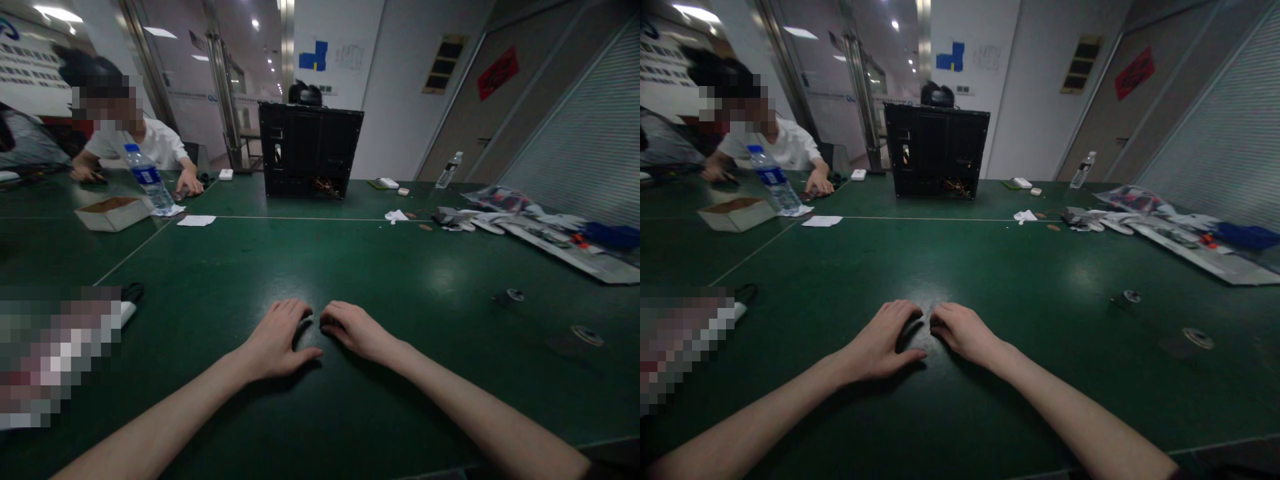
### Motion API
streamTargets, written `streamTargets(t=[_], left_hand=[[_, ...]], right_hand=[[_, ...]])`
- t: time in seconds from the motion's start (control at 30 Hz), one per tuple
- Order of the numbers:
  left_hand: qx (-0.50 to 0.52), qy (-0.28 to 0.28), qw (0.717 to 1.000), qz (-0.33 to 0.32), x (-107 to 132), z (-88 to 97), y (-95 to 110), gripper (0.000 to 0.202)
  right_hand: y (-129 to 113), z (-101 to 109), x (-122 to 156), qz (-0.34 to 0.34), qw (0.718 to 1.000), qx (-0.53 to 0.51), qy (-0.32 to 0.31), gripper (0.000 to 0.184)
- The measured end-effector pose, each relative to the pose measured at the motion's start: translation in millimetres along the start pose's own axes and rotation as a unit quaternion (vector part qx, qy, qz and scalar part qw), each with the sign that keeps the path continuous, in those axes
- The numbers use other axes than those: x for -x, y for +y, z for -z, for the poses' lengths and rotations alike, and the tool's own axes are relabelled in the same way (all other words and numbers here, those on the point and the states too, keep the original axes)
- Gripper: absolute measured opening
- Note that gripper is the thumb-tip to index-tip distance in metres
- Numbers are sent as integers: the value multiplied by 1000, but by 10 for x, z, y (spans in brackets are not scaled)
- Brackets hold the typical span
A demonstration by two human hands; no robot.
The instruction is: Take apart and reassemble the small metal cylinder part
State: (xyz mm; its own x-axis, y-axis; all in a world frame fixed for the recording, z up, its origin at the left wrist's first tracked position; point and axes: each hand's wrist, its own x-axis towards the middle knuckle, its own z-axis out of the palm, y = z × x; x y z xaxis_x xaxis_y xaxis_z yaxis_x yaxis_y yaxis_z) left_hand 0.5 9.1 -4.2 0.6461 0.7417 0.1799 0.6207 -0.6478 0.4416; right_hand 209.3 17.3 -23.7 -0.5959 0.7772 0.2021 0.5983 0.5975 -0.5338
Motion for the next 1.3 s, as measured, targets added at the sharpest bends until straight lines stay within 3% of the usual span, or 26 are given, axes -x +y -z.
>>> streamTargets(t=[0.13, 0.27, 0.37, 0.7, 0.87, 1.3], left_hand=[[2, -6, 1000, -2, -11, 15, 24, 48], [-1, -9, 1000, -4, -11, 23, 28, 49], [-2, -12, 1000, -4, -7, 18, 20, 50], [-4, -13, 1000, -2, -15, 16, 15, 49], [-9, -10, 1000, -7, -16, -2, 6, 48], [-6, -15, 1000, 0, -15, 13, 12, 49]], right_hand=[[4, -19, 3, -32, 990, -134, 33, 6], [62, -20, -26, -90, 952, -286, 63, 11], [119, -32, -41, -112, 930, -344, 68, 20], [102, -62, -55, -123, 895, -420, 82, 30], [148, -98, -55, -118, 894, -425, 79, 32], [115, -69, -63, -142, 874, -457, 87, 24]])
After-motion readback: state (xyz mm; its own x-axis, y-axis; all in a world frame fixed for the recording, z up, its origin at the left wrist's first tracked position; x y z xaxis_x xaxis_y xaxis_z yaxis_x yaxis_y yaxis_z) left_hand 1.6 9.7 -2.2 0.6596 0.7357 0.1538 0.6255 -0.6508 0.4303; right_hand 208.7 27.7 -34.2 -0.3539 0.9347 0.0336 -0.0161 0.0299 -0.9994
